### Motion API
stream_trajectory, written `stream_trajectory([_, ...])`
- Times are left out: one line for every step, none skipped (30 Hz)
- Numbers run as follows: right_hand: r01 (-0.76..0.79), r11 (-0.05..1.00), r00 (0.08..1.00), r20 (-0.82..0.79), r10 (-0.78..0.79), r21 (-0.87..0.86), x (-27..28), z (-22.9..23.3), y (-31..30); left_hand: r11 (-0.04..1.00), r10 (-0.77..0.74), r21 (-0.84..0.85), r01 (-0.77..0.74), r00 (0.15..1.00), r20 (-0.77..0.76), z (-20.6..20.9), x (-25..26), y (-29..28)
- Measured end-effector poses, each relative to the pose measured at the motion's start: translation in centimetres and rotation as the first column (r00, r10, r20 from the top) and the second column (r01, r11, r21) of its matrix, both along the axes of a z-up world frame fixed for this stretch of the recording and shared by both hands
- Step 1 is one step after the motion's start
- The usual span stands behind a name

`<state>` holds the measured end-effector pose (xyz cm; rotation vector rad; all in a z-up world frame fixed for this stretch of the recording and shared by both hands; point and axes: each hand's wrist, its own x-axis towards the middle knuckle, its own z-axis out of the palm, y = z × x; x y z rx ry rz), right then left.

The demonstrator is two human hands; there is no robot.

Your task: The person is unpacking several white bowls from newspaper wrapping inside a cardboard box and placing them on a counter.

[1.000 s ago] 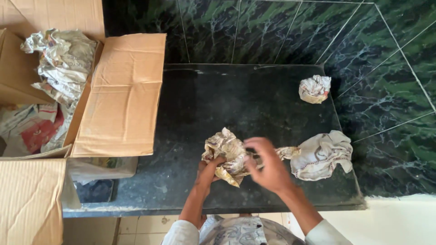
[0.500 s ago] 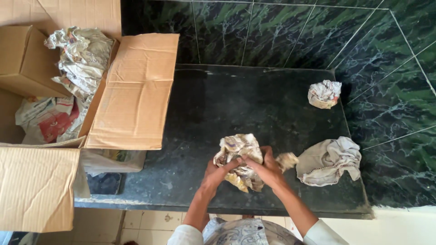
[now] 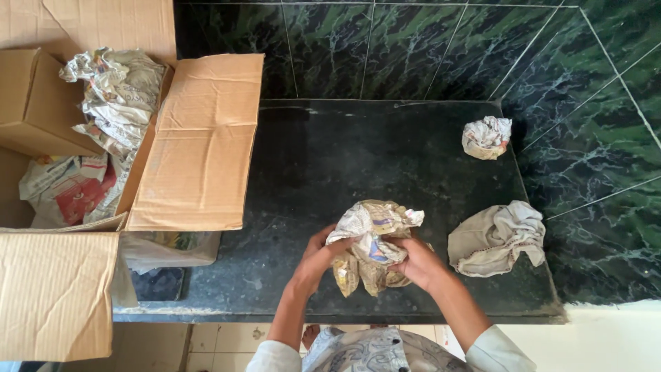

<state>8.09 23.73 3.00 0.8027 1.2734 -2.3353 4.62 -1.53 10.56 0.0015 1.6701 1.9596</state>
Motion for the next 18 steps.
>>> stream_trajectory([0.005,0.999,1.000,0.005,-0.005,-0.049,-0.1,-0.7,0.3,1.000,-0.005,0.022,0.006,1.000,-0.023,-0.3,-0.2,-0.1])
stream_trajectory([0.005,0.999,1.000,0.008,-0.005,-0.048,-0.1,-2.1,1.3,1.000,-0.005,0.023,0.005,1.000,-0.021,-0.4,-0.5,-0.2])
stream_trajectory([-0.017,0.996,1.000,-0.005,0.016,-0.085,0.0,-3.6,2.2,1.000,-0.002,0.011,0.002,1.000,-0.016,-0.6,-0.8,-0.3])
stream_trajectory([-0.039,0.991,0.999,-0.019,0.037,-0.124,-0.1,-5.0,3.1,1.000,0.002,-0.002,-0.002,1.000,-0.012,-0.8,-1.1,-0.5])
stream_trajectory([-0.040,0.991,0.999,-0.017,0.038,-0.124,0.2,-5.0,3.2,1.000,0.003,-0.002,-0.003,1.000,-0.010,-0.8,-1.5,-0.8])
stream_trajectory([-0.081,0.984,0.997,-0.031,0.076,-0.160,0.3,-5.0,3.5,1.000,0.020,-0.003,-0.020,0.999,-0.034,-0.8,-2.2,-1.0])
stream_trajectory([-0.121,0.973,0.992,-0.047,0.114,-0.195,0.5,-5.0,3.7,0.999,0.038,-0.003,-0.038,0.998,-0.057,-0.8,-2.8,-1.3])
stream_trajectory([-0.124,0.973,0.992,-0.044,0.117,-0.193,0.8,-5.1,4.0,0.999,0.041,-0.001,-0.041,0.998,-0.054,-0.5,-3.4,-1.5])
stream_trajectory([-0.152,0.964,0.988,-0.031,0.149,-0.220,1.2,-5.1,4.3,0.992,0.034,-0.110,-0.062,0.971,-0.238,-0.2,-4.0,-1.8])
stream_trajectory([-0.182,0.952,0.983,-0.021,0.183,-0.248,1.3,-5.1,4.4,0.971,0.008,-0.213,-0.105,0.910,-0.414,0.1,-4.7,-2.2])
stream_trajectory([-0.187,0.951,0.982,-0.021,0.187,-0.248,1.5,-4.8,4.1,0.971,0.012,-0.213,-0.110,0.910,-0.414,1.6,-4.8,-2.2])
stream_trajectory([-0.187,0.947,0.981,-0.009,0.191,-0.260,1.7,-4.5,3.9,0.933,0.044,-0.286,-0.218,0.858,-0.512,3.1,-4.9,-2.2])
stream_trajectory([-0.187,0.944,0.981,0.004,0.196,-0.272,1.9,-4.2,3.8,0.879,0.061,-0.344,-0.330,0.794,-0.605,4.5,-5.0,-2.1])
stream_trajectory([-0.191,0.944,0.980,0.002,0.199,-0.270,2.0,-4.4,3.8,0.878,0.065,-0.342,-0.334,0.792,-0.607,5.9,-4.7,-2.0])
stream_trajectory([-0.173,0.942,0.983,0.014,0.185,-0.289,2.1,-4.5,3.9,0.802,0.055,-0.390,-0.453,0.706,-0.707,7.3,-4.3,-1.9])
stream_trajectory([-0.153,0.939,0.985,0.025,0.169,-0.308,2.2,-4.7,3.8,0.710,0.025,-0.415,-0.569,0.609,-0.792,8.7,-3.9,-1.8])
stream_trajectory([-0.156,0.938,0.985,0.023,0.172,-0.309,2.1,-4.6,3.8,0.709,0.025,-0.414,-0.571,0.608,-0.794,9.8,-3.3,-1.6])
stream_trajectory([-0.137,0.937,0.988,0.025,0.153,-0.321,2.0,-4.4,3.7,0.649,-0.027,-0.430,-0.627,0.546,-0.837,11.0,-2.8,-1.3])
